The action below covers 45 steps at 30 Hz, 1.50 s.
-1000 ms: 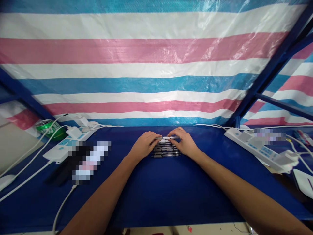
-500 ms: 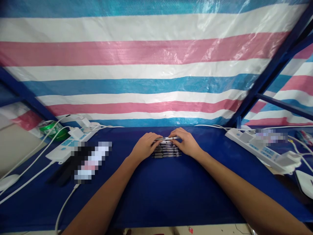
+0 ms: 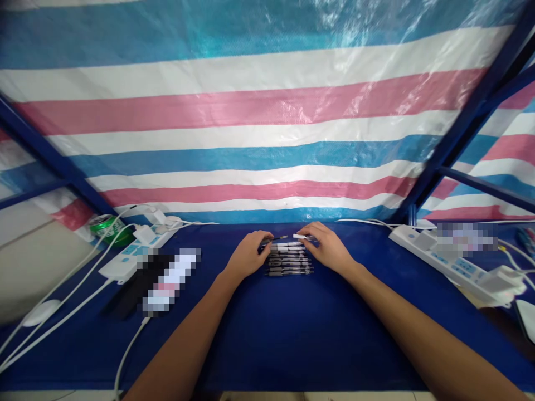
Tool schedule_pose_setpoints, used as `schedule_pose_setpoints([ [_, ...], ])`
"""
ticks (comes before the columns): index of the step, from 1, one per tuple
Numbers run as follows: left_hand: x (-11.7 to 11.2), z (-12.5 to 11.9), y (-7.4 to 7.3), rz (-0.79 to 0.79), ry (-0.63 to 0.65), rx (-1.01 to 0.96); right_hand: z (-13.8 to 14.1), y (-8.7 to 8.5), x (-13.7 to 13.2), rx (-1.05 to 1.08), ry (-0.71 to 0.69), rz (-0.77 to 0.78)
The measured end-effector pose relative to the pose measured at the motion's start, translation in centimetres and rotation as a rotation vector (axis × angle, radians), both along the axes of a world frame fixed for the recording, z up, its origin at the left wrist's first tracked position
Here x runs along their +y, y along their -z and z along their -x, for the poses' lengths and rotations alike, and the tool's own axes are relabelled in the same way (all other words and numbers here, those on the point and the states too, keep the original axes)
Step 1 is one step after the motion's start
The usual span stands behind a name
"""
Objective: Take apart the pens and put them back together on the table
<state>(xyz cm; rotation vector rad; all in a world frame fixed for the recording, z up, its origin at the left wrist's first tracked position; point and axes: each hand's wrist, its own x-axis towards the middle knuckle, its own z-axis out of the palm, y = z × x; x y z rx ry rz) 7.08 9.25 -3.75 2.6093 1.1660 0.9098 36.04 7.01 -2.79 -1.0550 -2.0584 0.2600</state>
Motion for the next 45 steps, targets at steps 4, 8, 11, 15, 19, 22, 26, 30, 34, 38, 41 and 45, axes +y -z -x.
schedule_pose_setpoints([
  [4,-0.1,0.3,-0.5,0.018,0.010,-0.074,-0.5,0.2,0.2,-0.010,0.077,0.054],
  [8,0.3,1.4,-1.5,0.064,-0.133,-0.150,-1.7,0.7,0.9,-0.057,0.248,0.139],
  [11,0.8,2.8,-2.2,0.095,-0.366,-0.088,-2.8,1.1,1.4,-0.160,0.345,0.200],
  [15,1.3,4.1,-1.9,0.168,-0.585,0.122,-3.7,1.8,2.0,-0.313,0.374,0.275],
  [19,1.5,4.0,-0.9,0.182,-0.621,0.149,-4.1,2.3,2.2,-0.387,0.353,0.308],
  [22,1.2,3.5,-0.5,0.163,-0.629,0.141,-4.3,2.4,2.3,-0.397,0.346,0.320],
  [26,0.6,3.0,-0.7,0.208,-0.650,0.173,-4.5,2.2,2.3,-0.371,0.373,0.335],
  [30,0.4,2.9,-0.8,0.227,-0.675,0.181,-4.4,1.9,2.4,-0.343,0.390,0.332],
  [34,0.5,3.0,-0.6,0.234,-0.649,0.203,-3.8,1.7,2.1,-0.335,0.378,0.286],
  [38,0.4,2.7,-0.7,0.201,-0.676,0.241,-2.5,1.5,1.5,-0.359,0.141,0.176],
  [41,0.0,2.3,-1.0,0.131,-0.706,0.275,-1.5,1.7,1.3,-0.353,0.037,0.053],
  [45,-0.2,1.8,-1.3,-0.051,-0.576,0.231,-0.9,2.2,1.6,-0.323,-0.017,0.012],
])
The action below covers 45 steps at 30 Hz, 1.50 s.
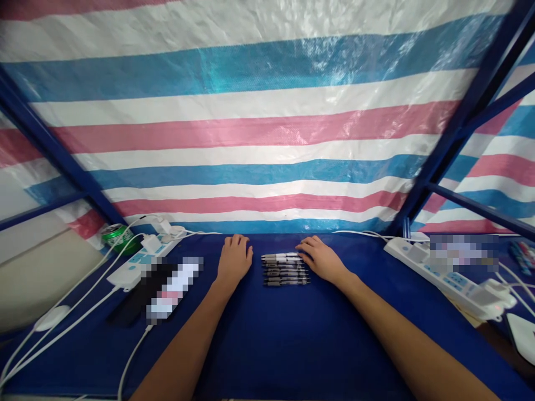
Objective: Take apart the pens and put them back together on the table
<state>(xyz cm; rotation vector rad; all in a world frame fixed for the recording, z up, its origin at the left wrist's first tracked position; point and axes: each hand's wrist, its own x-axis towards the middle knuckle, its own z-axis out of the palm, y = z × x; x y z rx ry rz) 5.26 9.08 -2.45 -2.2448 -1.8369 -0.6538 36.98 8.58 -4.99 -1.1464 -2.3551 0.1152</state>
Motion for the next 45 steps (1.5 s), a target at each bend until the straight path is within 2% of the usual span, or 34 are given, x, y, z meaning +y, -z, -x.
schedule_pose_setpoints([
  [2,0.1,-0.2,0.0,-0.037,0.168,-0.046,-0.1,0.3,0.3,0.014,-0.042,0.021],
  [4,0.2,-0.5,0.2,-0.008,0.321,-0.097,-0.3,0.5,0.5,0.032,-0.074,0.046],
  [6,0.4,-0.8,0.5,0.061,0.417,-0.129,-0.4,0.7,0.7,0.058,-0.083,0.061],
  [8,0.5,-0.9,0.9,0.128,0.462,-0.149,-0.4,0.9,0.8,0.088,-0.078,0.072],
  [12,0.6,-1.0,1.2,0.187,0.489,-0.207,-0.3,1.0,1.0,0.138,-0.052,0.097],
  [17,0.6,-1.1,1.2,0.216,0.496,-0.325,-0.2,1.0,1.2,0.165,-0.037,0.087],
  [21,0.7,-1.1,1.3,0.210,0.550,-0.408,-0.2,1.1,1.2,0.165,-0.039,0.065],
  [28,0.6,-1.4,1.4,0.064,0.618,-0.394,-0.1,0.7,0.8,0.205,-0.057,0.115],
  [32,0.3,-1.7,1.3,-0.048,0.652,-0.422,0.3,-0.1,0.2,0.349,-0.042,0.111],
  [36,0.0,-1.8,1.3,-0.046,0.696,-0.381,1.3,-0.8,-0.6,0.521,-0.030,0.222],
  [42,-0.2,-1.8,1.2,-0.019,0.726,-0.287,2.4,-1.2,-1.6,0.642,0.003,0.558],
  [45,-0.3,-1.9,1.1,-0.005,0.740,-0.275,2.5,-1.4,-1.8,0.667,0.018,0.597],
])
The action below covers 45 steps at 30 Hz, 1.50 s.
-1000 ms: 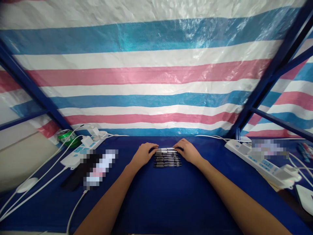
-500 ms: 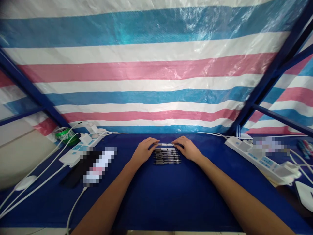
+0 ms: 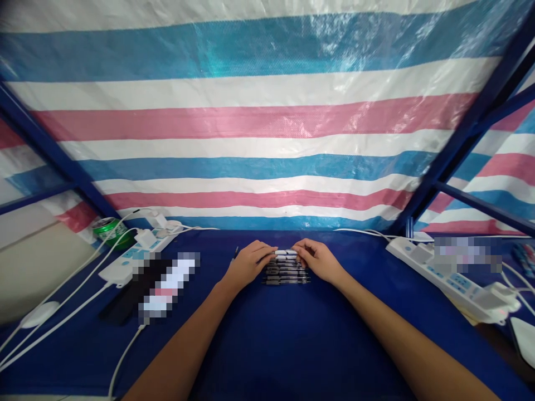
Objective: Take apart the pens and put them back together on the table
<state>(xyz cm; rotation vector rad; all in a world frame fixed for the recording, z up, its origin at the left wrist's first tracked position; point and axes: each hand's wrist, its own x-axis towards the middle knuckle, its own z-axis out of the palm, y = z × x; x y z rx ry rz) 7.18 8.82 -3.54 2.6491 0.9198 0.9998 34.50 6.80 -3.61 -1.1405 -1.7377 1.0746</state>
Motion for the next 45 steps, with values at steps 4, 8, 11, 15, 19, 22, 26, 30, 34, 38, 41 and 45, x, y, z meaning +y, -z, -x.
schedule_pose_setpoints([
  [4,0.0,0.0,0.0,0.012,0.001,0.029,-0.2,0.0,0.2,0.019,0.008,-0.047],
  [8,0.2,0.1,0.1,0.012,-0.018,0.037,-0.4,-0.1,0.3,0.018,-0.021,-0.186],
  [11,0.1,0.2,0.0,-0.008,-0.010,0.024,-0.2,-0.1,0.1,0.054,-0.023,-0.068],
  [15,-0.2,0.3,-0.5,-0.030,0.007,0.012,0.0,-0.3,-0.3,0.015,-0.041,0.008],
  [19,-0.3,0.2,-0.6,-0.034,0.001,0.025,0.0,-0.5,-0.4,-0.005,0.000,-0.076],
  [22,-0.2,0.1,-0.5,-0.042,0.009,0.023,0.2,-0.3,-0.5,0.027,-0.037,0.014],
  [26,-0.2,0.1,-0.5,-0.041,0.003,0.018,0.4,0.0,-0.6,0.006,-0.002,-0.026],
  [30,-0.3,0.1,-0.5,-0.058,0.009,0.016,0.6,0.1,-0.5,-0.002,-0.022,0.023],
  [34,-0.4,0.2,-0.5,-0.061,0.000,0.010,0.7,0.1,-0.5,-0.020,0.027,-0.051],
  [38,-0.4,0.3,-0.6,-0.076,-0.002,0.031,0.7,-0.1,-0.5,-0.008,0.014,-0.042],
  [41,-0.4,0.2,-0.6,-0.086,0.005,0.030,0.7,-0.2,-0.5,-0.012,0.004,-0.015],
  [45,-0.5,0.2,-0.6,-0.081,0.010,0.026,0.8,-0.4,-0.5,-0.004,-0.006,-0.037],
])
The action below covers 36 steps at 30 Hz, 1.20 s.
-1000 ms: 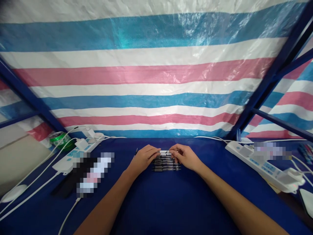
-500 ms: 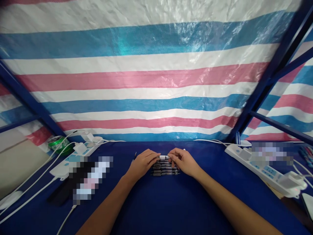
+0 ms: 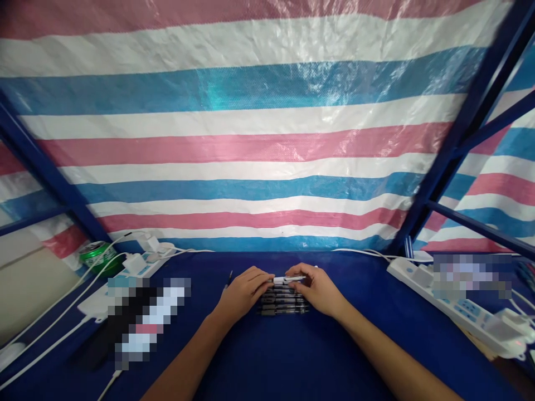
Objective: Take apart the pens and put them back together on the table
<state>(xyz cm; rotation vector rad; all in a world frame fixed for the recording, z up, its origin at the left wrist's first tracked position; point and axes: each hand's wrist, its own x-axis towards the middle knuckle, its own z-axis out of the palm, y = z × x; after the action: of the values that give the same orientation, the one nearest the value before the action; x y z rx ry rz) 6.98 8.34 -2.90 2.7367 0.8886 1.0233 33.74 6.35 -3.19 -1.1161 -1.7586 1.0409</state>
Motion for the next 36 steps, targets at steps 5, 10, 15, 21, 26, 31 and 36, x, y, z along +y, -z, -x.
schedule_pose_setpoints([
  [5,-0.10,0.05,-0.10,0.004,0.001,0.006,0.18,-0.16,-0.13,-0.037,-0.017,0.026],
  [10,-0.14,0.10,-0.10,0.013,-0.017,0.011,0.44,0.23,-0.26,-0.002,0.045,-0.051],
  [15,-0.24,0.08,-0.05,0.053,-0.021,0.035,0.20,0.05,-0.14,-0.097,0.016,-0.121],
  [21,-0.35,0.03,-0.04,0.077,-0.052,0.069,0.46,-0.34,-0.30,-0.083,0.022,-0.225],
  [26,-0.38,0.05,0.08,0.068,-0.041,0.035,0.46,-0.21,-0.58,-0.076,-0.035,0.012],
  [31,-0.52,-0.03,0.05,0.084,-0.055,0.055,0.18,-0.07,-0.43,-0.068,0.015,-0.132],
  [36,-0.64,-0.17,-0.16,0.094,-0.061,0.052,0.10,-0.16,-0.30,-0.058,0.009,-0.091],
])
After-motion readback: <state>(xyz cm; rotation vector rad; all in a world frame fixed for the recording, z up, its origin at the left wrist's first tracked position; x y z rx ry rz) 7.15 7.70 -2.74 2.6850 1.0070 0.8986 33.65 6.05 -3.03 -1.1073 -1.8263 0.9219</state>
